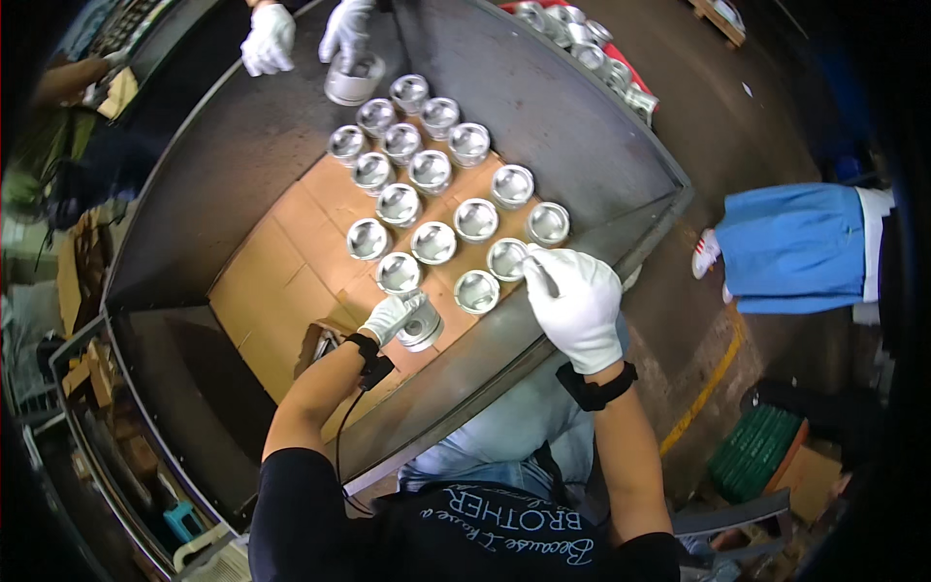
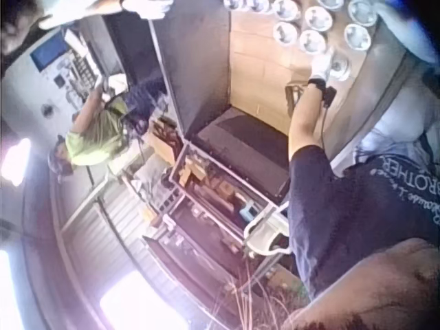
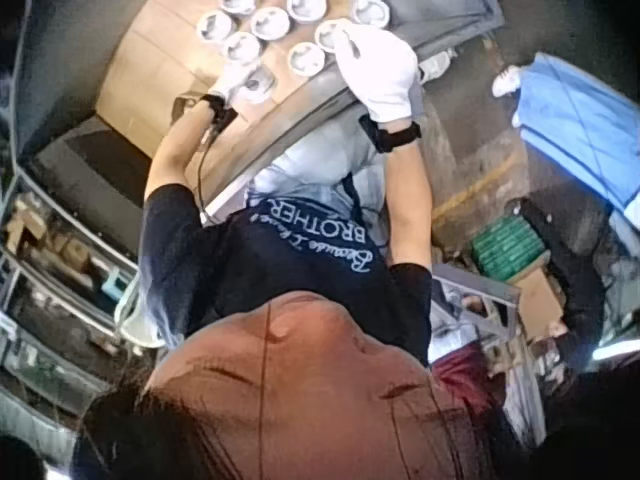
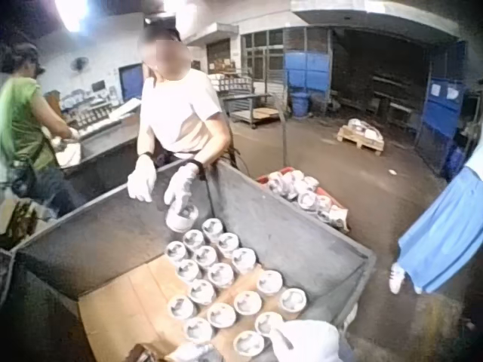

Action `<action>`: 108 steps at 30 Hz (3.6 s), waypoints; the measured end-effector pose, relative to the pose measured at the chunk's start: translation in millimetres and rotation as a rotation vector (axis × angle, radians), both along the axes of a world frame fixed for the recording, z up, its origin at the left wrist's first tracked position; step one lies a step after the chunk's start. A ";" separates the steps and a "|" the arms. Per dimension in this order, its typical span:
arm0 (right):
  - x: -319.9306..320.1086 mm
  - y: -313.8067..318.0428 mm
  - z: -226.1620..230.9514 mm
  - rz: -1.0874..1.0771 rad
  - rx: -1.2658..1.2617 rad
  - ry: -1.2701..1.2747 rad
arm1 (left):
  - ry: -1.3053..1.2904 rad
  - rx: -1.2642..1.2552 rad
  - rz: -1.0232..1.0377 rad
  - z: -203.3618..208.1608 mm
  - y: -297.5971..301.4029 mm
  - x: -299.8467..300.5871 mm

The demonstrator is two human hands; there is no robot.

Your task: Inspecting and marking metal engine pistons in a fabrication facility.

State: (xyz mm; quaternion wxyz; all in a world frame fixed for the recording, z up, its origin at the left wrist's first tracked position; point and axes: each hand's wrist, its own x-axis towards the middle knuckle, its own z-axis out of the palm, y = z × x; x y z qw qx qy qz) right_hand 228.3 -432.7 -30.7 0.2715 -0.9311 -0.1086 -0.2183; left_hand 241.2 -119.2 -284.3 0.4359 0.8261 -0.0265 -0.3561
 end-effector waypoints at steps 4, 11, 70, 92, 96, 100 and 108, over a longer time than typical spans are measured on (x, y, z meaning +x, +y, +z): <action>-3.3 -2.3 -7.0 0.005 -0.056 -0.087 | 0.074 -0.132 0.389 124.3 22.2 9.6; -7.0 -3.0 -10.0 0.000 -0.158 0.015 | -0.317 -0.561 0.448 338.6 11.2 -37.6; -238.4 -23.1 27.9 0.464 1.561 0.868 | 0.192 -1.349 -0.247 322.8 -158.6 -130.3; -230.7 -21.5 19.6 -0.220 0.921 0.038 | -0.303 -0.469 0.017 356.5 -159.5 -149.9; -237.9 -26.2 9.3 0.029 1.516 0.424 | -0.351 -0.669 -0.104 364.0 -149.9 -148.9; -235.5 -27.2 15.2 0.313 1.891 0.608 | -0.267 -0.777 -0.238 371.0 -138.0 -141.8; -222.6 -2.3 30.8 1.028 2.347 1.123 | -0.897 -0.543 -0.369 384.4 -135.4 -132.3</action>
